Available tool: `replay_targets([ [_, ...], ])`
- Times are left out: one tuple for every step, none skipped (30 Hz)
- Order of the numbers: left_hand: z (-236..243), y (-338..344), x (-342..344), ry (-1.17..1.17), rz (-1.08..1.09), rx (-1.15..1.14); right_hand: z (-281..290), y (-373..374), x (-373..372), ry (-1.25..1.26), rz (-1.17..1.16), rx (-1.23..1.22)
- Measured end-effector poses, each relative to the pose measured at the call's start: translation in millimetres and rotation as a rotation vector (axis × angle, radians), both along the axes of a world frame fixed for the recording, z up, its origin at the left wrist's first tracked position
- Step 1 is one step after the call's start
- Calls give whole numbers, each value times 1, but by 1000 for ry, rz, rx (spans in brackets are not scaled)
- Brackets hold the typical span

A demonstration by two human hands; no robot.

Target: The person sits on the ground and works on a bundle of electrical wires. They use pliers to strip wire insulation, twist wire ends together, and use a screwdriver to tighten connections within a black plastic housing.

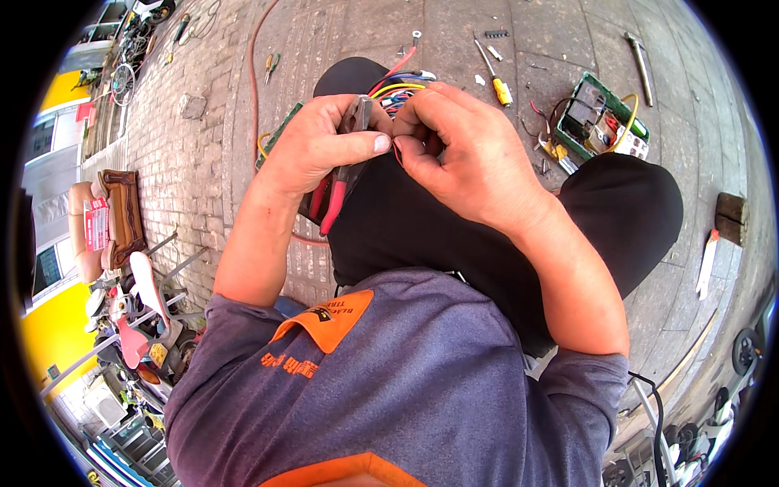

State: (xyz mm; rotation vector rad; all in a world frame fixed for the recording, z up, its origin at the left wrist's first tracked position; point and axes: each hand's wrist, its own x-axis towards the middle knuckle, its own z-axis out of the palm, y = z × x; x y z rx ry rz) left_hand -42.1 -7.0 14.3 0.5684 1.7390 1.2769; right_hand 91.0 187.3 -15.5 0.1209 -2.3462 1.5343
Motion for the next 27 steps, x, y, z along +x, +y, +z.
replay_targets([
  [0,0,1,1,5,2,0,-2,0,-5,-16,-11],
  [0,0,2,3,9,3,0,-2,0,-18,-10,-25],
  [0,1,2,4,14,4,1,-3,-1,-30,-4,-40],
  [1,1,2,-7,3,2,0,-3,-1,-44,1,-54],
  [4,1,0,-18,-8,0,0,-3,-1,-3,6,-23],
  [5,0,-1,-29,-19,-2,-1,-3,-2,38,12,7],
  [5,0,-3,-44,-31,7,-2,-3,-3,80,18,36],
  [4,-1,-5,-58,-43,16,-3,-3,-3,134,13,87],
  [3,-1,-5,-73,-54,24,-4,-3,-4,188,9,137],
  [3,-1,-5,-67,-42,26,-5,-3,-5,244,3,188],
  [4,-1,-3,-62,-30,28,-5,-4,-5,173,11,96],
  [4,-1,-2,-57,-18,29,-4,-5,-4,103,19,3],
  [3,-2,-3,-48,-35,18,-4,-6,-2,31,26,-89],
  [1,-3,-4,-39,-51,6,-3,-4,-2,-8,56,-94],
  [0,-4,-5,-31,-68,-6,-1,-2,-2,-47,86,-98],
  [-1,-4,-5,-4,-84,-27,1,0,-2,-85,115,-100],
  [-3,-3,-4,23,-101,-48,0,-1,-1,-122,107,-86],
  [-4,-3,-4,52,-118,-68,0,-3,0,-158,98,-71],
  [-3,0,-6,63,-127,-75,0,-1,-1,-185,82,-46],
  [-1,1,-5,76,-137,-82,3,2,-1,-171,110,-88],
  [3,1,-4,91,-150,-87,5,0,0,-207,131,-158],
  [7,3,-4,138,-164,-120,2,1,1,-191,129,-140],
  [13,6,-3,200,-176,-99,-3,3,1,-175,115,-104],
  [17,7,-2,132,-147,-99,-1,2,0,-175,118,-150],
  [11,5,-4,169,-134,-70,4,2,0,-165,127,-201],
  [14,4,-10,146,-193,-150,4,3,1,-136,108,-188],
  [14,5,-7,112,-155,-91,4,2,3,-108,93,-180],
])
